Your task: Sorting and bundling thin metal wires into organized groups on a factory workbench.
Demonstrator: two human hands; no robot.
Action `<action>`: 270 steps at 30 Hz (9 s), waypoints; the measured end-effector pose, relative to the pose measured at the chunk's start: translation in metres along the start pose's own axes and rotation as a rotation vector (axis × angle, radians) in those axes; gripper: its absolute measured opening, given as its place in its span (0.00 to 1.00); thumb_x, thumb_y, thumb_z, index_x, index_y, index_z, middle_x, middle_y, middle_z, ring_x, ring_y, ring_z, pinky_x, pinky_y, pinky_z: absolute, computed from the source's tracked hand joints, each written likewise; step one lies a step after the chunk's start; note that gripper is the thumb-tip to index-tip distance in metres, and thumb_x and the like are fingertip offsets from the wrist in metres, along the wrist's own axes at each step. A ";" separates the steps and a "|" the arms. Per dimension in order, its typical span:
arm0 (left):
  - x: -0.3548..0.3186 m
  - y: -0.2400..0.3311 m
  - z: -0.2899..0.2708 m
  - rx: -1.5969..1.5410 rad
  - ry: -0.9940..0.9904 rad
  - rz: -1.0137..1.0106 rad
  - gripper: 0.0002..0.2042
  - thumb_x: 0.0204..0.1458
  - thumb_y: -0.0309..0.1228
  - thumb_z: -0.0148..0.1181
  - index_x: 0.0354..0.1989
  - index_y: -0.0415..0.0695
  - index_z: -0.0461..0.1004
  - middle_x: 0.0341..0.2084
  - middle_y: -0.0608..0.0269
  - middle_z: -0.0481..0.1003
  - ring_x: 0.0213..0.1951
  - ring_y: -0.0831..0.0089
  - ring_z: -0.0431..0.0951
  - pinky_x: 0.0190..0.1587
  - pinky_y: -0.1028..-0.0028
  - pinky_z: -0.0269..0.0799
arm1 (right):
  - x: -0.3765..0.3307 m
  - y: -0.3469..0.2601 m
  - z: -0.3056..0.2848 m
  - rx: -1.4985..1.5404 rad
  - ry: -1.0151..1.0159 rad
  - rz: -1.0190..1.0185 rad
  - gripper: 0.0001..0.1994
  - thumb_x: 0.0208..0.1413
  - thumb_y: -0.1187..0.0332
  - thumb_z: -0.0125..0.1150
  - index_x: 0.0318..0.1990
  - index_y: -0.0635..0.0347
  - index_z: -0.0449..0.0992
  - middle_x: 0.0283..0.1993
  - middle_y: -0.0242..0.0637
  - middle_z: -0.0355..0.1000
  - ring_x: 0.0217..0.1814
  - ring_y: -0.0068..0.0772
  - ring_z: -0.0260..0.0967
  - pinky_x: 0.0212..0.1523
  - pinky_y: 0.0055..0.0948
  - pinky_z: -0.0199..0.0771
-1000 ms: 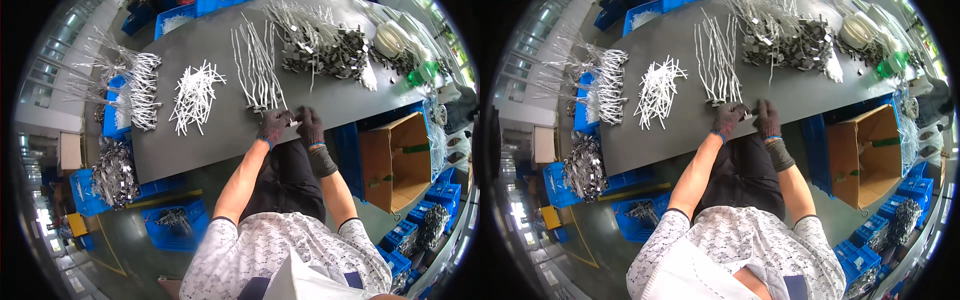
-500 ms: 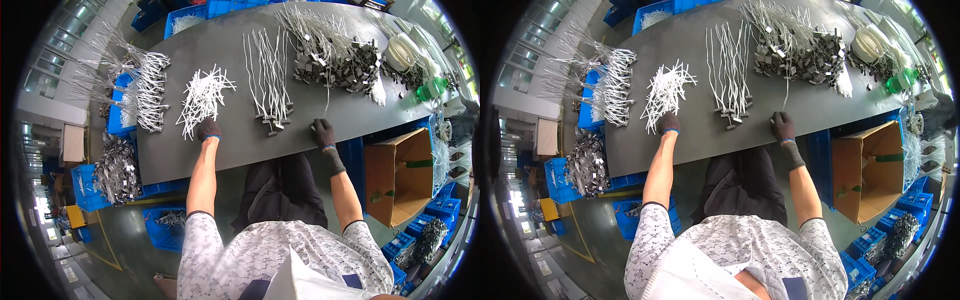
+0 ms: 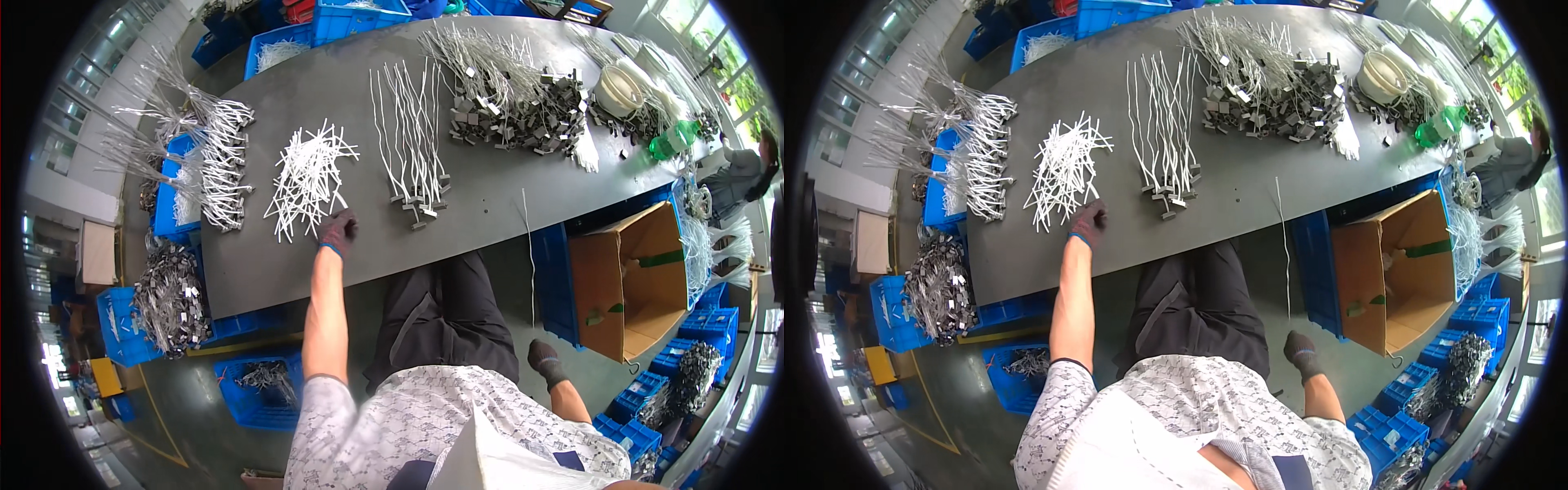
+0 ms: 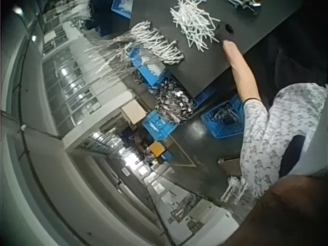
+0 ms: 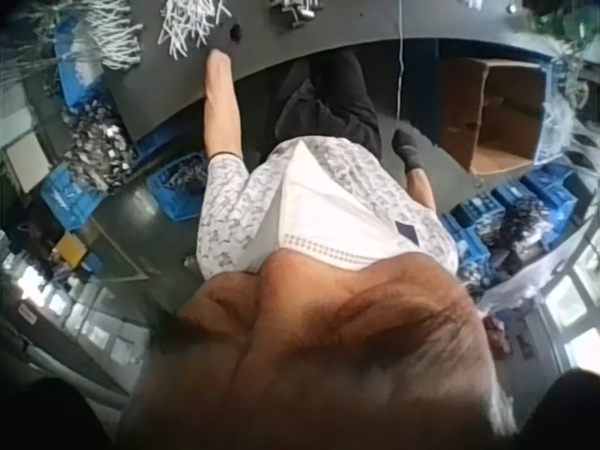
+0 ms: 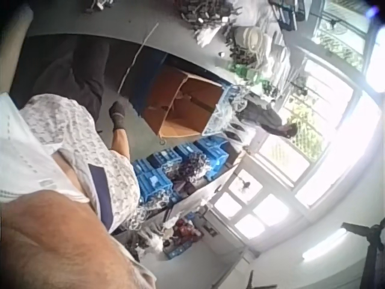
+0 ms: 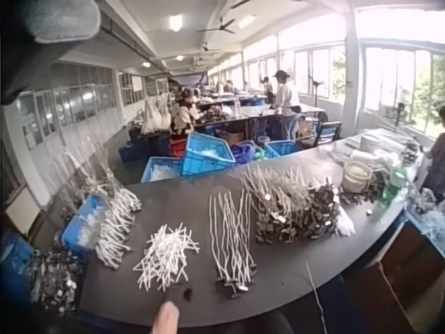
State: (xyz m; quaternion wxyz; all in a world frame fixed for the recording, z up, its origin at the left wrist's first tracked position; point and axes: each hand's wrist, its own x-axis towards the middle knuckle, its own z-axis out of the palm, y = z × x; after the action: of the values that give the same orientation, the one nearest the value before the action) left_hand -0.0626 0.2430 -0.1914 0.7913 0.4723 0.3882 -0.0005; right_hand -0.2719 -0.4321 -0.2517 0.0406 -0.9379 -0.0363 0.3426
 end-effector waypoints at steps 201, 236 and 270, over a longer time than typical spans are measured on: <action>-0.164 0.050 0.255 -0.173 -0.054 0.707 0.04 0.62 0.25 0.55 0.36 0.37 0.71 0.26 0.54 0.80 0.23 0.69 0.81 0.27 0.71 0.80 | 0.037 -0.091 -0.111 -0.117 0.062 -0.284 0.10 0.57 0.65 0.54 0.39 0.56 0.81 0.39 0.50 0.80 0.43 0.56 0.79 0.41 0.50 0.79; -0.212 -0.048 0.253 0.241 -0.654 0.248 0.11 0.60 0.34 0.65 0.41 0.37 0.82 0.38 0.62 0.83 0.41 0.74 0.81 0.49 0.75 0.76 | 0.055 -0.226 -0.251 1.076 0.738 -0.505 0.16 0.68 0.61 0.51 0.54 0.62 0.75 0.38 0.45 0.79 0.39 0.45 0.77 0.42 0.36 0.76; -0.015 0.011 0.080 1.447 0.501 0.259 0.19 0.53 0.45 0.60 0.43 0.41 0.78 0.42 0.42 0.80 0.46 0.45 0.82 0.45 0.49 0.77 | 0.197 -0.220 -0.354 1.521 0.204 -0.321 0.10 0.60 0.61 0.60 0.33 0.58 0.76 0.25 0.32 0.68 0.20 0.25 0.66 0.20 0.27 0.67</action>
State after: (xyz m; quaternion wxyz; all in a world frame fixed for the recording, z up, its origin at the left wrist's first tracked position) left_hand -0.0204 0.1838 -0.1535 0.1683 0.8990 0.4005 -0.0546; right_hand 0.0979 -0.2127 -0.0855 0.7240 -0.6627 0.0770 0.1752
